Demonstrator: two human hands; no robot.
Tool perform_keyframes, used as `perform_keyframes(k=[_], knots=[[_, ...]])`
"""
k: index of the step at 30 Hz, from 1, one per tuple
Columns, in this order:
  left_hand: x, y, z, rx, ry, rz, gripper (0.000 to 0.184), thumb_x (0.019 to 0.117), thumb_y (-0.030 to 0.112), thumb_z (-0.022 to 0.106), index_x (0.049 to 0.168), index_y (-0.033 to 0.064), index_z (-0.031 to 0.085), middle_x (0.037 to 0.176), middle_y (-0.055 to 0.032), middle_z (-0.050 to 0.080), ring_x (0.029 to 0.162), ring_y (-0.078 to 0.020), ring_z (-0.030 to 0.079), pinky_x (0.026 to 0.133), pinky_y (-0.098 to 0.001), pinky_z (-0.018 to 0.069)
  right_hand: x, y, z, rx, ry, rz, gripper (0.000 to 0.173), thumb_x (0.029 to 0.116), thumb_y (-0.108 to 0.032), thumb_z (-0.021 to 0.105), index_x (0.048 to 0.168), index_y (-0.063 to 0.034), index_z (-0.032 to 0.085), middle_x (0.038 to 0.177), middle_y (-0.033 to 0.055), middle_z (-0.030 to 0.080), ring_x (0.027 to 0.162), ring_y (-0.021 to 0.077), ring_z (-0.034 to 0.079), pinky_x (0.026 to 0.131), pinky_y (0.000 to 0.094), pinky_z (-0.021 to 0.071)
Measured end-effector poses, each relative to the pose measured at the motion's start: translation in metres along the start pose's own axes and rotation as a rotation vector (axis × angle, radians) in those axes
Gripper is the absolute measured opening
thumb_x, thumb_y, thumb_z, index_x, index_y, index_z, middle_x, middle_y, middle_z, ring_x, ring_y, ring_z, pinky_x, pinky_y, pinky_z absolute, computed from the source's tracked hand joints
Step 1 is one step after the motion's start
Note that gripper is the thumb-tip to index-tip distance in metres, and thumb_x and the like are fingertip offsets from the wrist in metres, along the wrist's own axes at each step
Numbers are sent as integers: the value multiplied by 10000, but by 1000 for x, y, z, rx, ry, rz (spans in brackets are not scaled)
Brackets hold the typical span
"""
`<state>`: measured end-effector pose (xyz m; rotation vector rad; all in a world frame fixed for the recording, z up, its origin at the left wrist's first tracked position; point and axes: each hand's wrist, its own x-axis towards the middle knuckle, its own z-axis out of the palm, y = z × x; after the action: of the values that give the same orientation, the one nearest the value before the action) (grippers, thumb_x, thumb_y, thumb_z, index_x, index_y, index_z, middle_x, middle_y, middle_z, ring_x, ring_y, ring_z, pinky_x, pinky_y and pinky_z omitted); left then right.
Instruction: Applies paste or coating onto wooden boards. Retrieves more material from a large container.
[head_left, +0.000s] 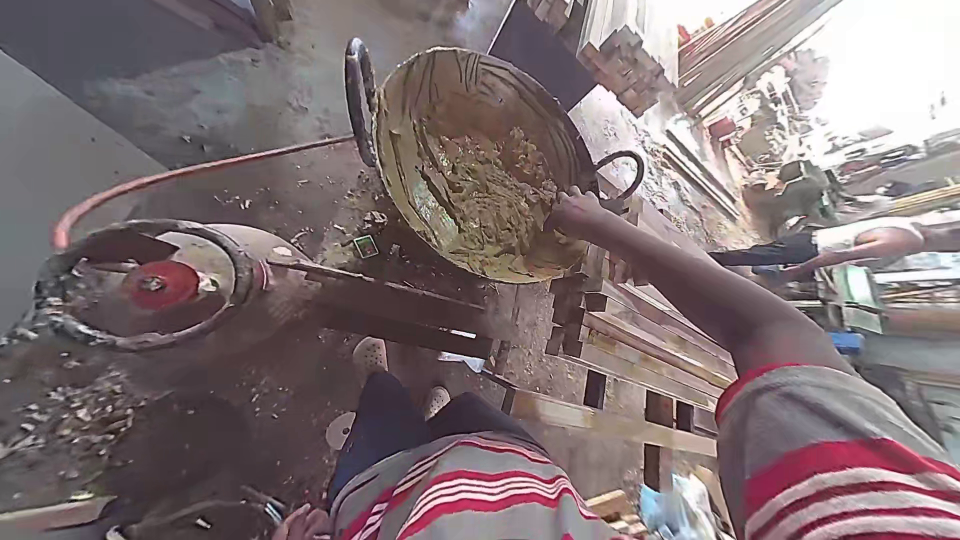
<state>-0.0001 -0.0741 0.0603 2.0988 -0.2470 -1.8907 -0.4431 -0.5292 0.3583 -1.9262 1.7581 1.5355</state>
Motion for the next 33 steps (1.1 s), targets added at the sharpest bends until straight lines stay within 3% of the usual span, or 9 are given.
perform_keyframes(k=[2,7,9,12,15,22,25,30,33], knots=[[7,13,0,-39,18,-73,493,1132,280,305,1481,-59,382,1380,-266,529,1061,-196,603,912,-383,504,-14,-5,-10,-41,-129,-15,316,956,-102,676,1260,-17,662,1394,250,558,1341,489,466,921,656,462],[21,32,0,-65,24,-9,495,1129,305,317,1473,-40,409,1412,-256,529,1151,-219,600,944,-391,500,-53,-4,-68,-137,-360,-76,165,979,-147,641,1107,-93,731,1115,185,705,1103,414,656,849,660,503],[25,41,2,-88,45,4,490,1126,305,323,1469,-29,425,1421,-248,542,1177,-244,604,952,-420,497,-42,3,-67,-45,-244,-40,171,979,-198,677,1070,-68,740,1117,210,699,1142,452,628,870,689,492],[31,46,5,-86,65,18,478,1121,299,333,1469,-9,442,1405,-238,572,1185,-268,618,940,-455,502,-18,7,-35,141,15,-32,208,929,-94,670,1124,-86,739,1227,199,647,1262,454,530,870,669,489],[34,41,3,-90,66,6,469,1124,305,350,1463,-3,449,1407,-236,576,1199,-291,620,934,-482,508,-7,-3,-4,212,118,-77,398,958,-49,594,1263,-268,725,1303,180,641,1273,464,536,850,659,517],[23,28,-13,-164,81,-41,484,1124,312,342,1487,0,417,1435,-258,526,1174,-320,596,914,-495,494,-29,-5,9,89,-58,-108,267,924,-82,692,1182,-123,745,1355,174,612,1331,446,487,974,669,450],[19,21,-15,-179,100,-65,475,1120,301,347,1485,5,414,1421,-252,531,1141,-297,610,882,-469,506,-52,-5,-20,-56,-182,-134,257,913,-64,696,1148,-150,756,1317,128,647,1363,413,469,974,656,427],[10,24,-14,-161,80,-31,487,1127,306,330,1498,-1,402,1450,-250,517,1171,-289,606,914,-461,501,-91,-2,-82,-186,-327,-80,197,933,-35,666,1120,-40,730,1145,222,689,1142,438,631,909,665,483],[15,22,-11,-172,79,-24,496,1128,317,345,1502,-2,406,1464,-260,510,1242,-326,582,967,-494,487,-85,19,-71,-65,-228,-134,280,954,-4,638,1209,-61,736,1213,230,688,1195,458,609,1003,675,440]])
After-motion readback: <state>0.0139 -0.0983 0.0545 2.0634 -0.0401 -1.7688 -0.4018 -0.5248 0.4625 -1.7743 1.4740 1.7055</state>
